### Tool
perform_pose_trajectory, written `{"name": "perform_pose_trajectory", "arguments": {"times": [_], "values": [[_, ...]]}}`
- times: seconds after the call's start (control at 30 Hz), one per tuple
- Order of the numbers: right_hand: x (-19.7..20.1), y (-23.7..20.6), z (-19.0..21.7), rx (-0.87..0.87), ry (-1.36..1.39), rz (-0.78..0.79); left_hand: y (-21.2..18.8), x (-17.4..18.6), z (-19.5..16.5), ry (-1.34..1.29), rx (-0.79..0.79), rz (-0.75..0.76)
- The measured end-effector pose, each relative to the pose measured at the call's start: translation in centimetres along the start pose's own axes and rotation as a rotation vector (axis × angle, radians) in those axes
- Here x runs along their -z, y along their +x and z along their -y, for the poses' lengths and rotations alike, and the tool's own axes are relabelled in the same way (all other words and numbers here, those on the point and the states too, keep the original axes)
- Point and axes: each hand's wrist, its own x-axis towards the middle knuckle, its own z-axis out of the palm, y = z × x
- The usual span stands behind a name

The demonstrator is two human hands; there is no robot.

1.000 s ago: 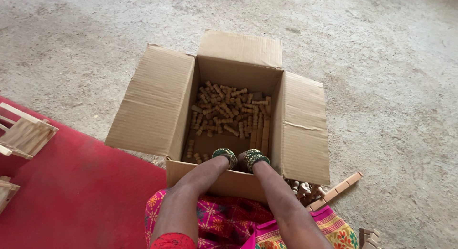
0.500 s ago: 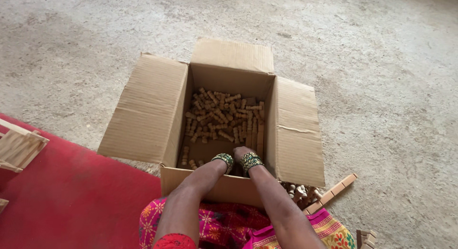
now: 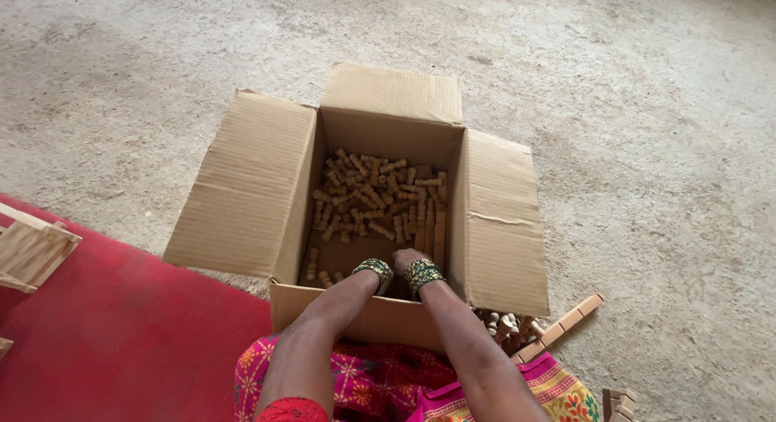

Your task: The person sits on the floor and repeatedly picks small wooden pieces from a cardboard box, rubs them between their hands, and places them on the floor beside the box. The task continues throughout the clip with the same repetitive motion.

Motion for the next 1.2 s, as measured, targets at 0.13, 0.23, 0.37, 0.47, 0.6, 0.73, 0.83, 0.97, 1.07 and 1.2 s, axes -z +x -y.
{"name": "perform_pose_trajectory", "arguments": {"times": [0.13, 0.23, 0.37, 0.47, 0.6, 0.73, 0.83, 0.97, 1.07, 1.2], "values": [[-0.2, 0.0, -0.1, 0.003, 0.023, -0.014, -0.3, 0.2, -0.1, 0.011, 0.018, 0.006], [-0.3, 0.0, -0.1, -0.012, 0.025, -0.006, -0.3, 0.4, -0.2, 0.022, 0.034, 0.001], [-0.2, 0.0, 0.0, -0.013, 0.020, -0.012, 0.1, 0.4, -0.3, 0.010, 0.035, 0.011], [-0.2, -0.1, 0.0, -0.022, 0.015, 0.001, 0.5, 0.1, 0.0, -0.029, 0.004, -0.017], [-0.4, 0.0, 0.0, -0.011, 0.018, 0.003, 1.0, -0.3, 0.7, -0.078, -0.036, -0.058], [-0.8, 0.4, -0.2, 0.017, 0.014, -0.010, 1.3, -0.3, 1.1, -0.115, -0.069, -0.088], [-0.9, 0.4, -0.4, 0.024, 0.055, -0.002, 1.3, 0.0, 1.2, -0.146, -0.089, -0.114], [-0.7, 0.1, -0.5, 0.015, 0.265, -0.069, 0.9, 0.9, 0.9, -0.200, -0.124, -0.166], [-0.3, -0.1, -0.5, 0.005, 0.286, -0.072, 0.6, 2.1, 0.5, -0.252, -0.164, -0.240], [0.2, -0.2, -0.3, 0.066, 0.153, -0.091, 0.1, 3.7, 0.1, -0.159, -0.213, -0.415]]}}
